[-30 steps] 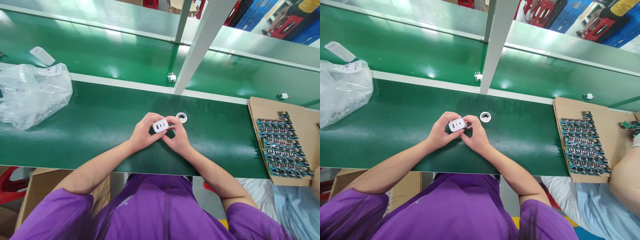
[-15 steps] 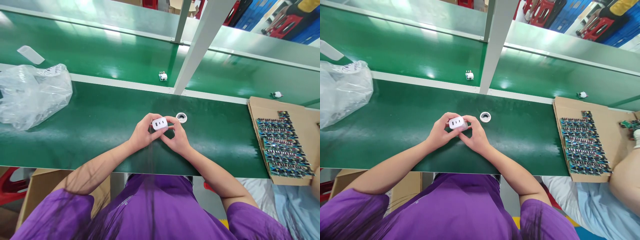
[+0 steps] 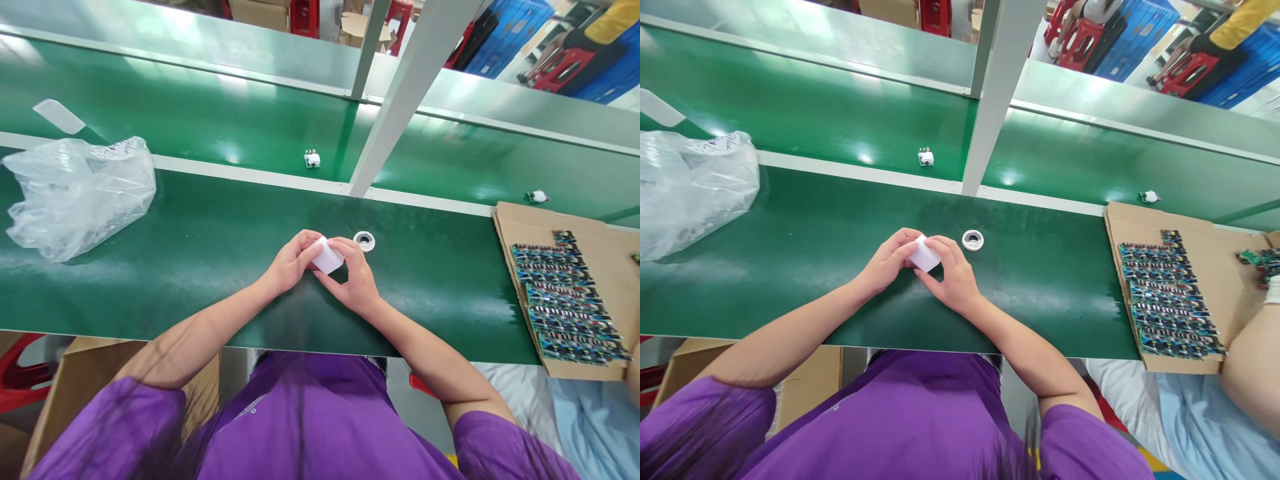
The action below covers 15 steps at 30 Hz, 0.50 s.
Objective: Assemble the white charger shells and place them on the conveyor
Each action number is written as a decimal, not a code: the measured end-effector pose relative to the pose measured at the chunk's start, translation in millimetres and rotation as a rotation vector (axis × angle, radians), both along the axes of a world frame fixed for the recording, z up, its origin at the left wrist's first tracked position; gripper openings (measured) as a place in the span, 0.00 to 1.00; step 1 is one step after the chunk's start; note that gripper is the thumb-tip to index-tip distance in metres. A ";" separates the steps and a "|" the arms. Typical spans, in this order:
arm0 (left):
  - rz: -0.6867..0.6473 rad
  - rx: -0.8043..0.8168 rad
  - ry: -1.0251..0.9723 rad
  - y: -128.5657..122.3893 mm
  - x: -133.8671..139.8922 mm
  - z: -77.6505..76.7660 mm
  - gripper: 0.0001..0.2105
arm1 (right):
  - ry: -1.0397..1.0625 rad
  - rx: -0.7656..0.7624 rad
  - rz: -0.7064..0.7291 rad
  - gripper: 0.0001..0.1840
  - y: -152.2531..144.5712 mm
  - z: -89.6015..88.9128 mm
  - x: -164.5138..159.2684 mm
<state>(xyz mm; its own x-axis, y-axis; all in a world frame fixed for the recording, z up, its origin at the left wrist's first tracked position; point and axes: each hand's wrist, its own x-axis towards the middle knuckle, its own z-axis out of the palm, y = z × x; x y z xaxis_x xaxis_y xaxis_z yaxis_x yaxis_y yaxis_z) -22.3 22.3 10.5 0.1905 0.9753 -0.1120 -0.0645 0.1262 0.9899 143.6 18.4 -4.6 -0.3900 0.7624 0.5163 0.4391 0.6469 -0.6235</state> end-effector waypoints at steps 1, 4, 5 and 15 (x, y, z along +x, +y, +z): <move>0.002 0.007 0.016 0.0 -0.5 -0.5 0.14 | -0.007 -0.002 0.009 0.28 -0.1 -0.6 -0.1; -0.005 0.065 0.050 -1.1 -1.5 -2.3 0.13 | 0.006 0.006 0.032 0.26 -0.6 -1.5 -0.8; -0.002 0.091 0.058 -1.7 -1.7 -3.0 0.13 | 0.015 0.012 0.032 0.25 -1.0 -1.5 -1.0; -0.047 0.235 0.103 -4.8 -3.0 0.6 0.21 | 0.378 -0.373 0.096 0.22 8.1 -6.2 2.5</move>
<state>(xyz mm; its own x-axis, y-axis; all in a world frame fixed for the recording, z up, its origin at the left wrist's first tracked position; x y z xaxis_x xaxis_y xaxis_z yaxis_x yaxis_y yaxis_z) -25.3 17.5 11.1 0.2352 0.9672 0.0958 0.0383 -0.1077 0.9934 146.1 26.5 -10.8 -0.3063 0.8909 0.3354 0.0890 0.3776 -0.9217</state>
